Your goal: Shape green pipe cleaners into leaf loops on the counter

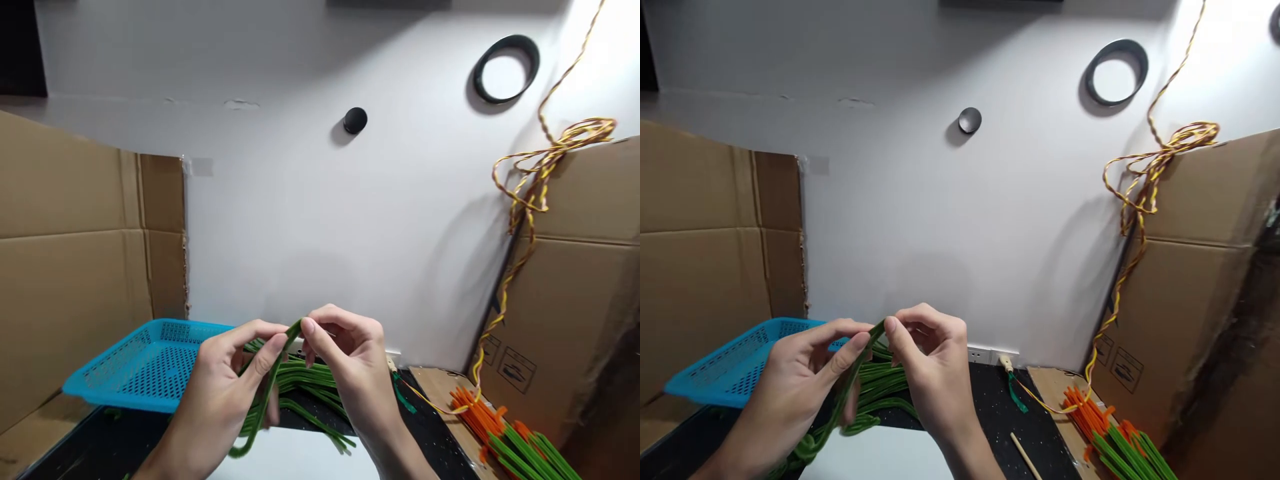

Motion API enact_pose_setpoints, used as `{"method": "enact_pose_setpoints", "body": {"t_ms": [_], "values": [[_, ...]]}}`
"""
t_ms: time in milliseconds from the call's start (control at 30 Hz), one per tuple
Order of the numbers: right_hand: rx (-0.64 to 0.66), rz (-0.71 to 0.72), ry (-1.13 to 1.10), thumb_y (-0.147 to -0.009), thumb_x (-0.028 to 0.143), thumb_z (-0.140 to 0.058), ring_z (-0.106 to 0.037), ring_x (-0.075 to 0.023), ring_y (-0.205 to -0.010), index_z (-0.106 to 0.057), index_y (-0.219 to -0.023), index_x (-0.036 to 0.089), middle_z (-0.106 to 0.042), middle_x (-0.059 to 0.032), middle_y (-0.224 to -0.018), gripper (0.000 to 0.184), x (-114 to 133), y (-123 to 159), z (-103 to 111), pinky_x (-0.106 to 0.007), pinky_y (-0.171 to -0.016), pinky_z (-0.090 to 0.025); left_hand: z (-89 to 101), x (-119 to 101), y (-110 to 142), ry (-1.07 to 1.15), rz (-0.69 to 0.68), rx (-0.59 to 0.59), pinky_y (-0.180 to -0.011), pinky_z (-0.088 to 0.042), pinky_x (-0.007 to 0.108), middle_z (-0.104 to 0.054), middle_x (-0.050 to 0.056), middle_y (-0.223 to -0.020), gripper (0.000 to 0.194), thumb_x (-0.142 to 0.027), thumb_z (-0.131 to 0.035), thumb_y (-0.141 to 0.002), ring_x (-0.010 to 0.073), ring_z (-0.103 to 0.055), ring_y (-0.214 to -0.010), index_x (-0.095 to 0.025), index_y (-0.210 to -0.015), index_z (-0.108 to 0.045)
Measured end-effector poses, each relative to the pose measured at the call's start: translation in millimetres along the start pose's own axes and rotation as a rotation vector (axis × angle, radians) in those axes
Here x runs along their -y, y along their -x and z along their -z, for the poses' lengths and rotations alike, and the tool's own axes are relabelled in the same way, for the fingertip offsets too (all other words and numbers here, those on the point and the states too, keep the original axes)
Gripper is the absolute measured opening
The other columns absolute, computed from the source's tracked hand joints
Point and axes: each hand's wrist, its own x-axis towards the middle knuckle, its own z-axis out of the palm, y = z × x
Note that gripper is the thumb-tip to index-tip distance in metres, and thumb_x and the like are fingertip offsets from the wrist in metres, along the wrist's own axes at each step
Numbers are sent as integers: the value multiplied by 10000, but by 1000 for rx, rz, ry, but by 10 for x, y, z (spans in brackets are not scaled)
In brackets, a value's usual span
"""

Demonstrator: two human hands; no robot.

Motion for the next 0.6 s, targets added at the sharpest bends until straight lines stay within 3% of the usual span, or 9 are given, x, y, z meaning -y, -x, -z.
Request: {"method": "enact_pose_setpoints", "body": {"t_ms": [133,267,433,600], "values": [[39,-21,-6,-874,376,-819,-570,-127,-611,-766,-776,157,-636,-20,-698,245,5,-9,3,-254,-563,-488,-8,16,12,40,63,-37,-307,-274,173,-401,-103,-356,367,-498,-706,-947,79,-337,-258,-182,-1122,-768],[44,-23,-38,-880,382,-816,-571,-126,-613,-798,-803,156,-651,-30,-731,240,17,-12,9,-257,-561,-488,-9,-27,17,-3,-16,-66,-294,-218,181,-461,-77,-443,296,-467,-756,-904,68,-318,-308,-209,-1045,-797],[79,-36,-88,-861,379,-846,-559,-110,-575,-828,-809,162,-637,-19,-705,224,34,-19,12,-254,-552,-475,16,-53,1,-138,-201,-46,-403,-364,183,-621,-10,-655,198,-363,-690,-970,93,-497,-500,-231,-905,-823],[85,-24,-125,-856,370,-855,-560,-104,-562,-852,-836,169,-653,-27,-733,202,16,-15,4,-247,-527,-482,47,-40,-2,-198,-198,19,-509,-443,187,-611,-5,-690,292,-314,-642,-1006,111,-538,-602,-202,-753,-737]]}}
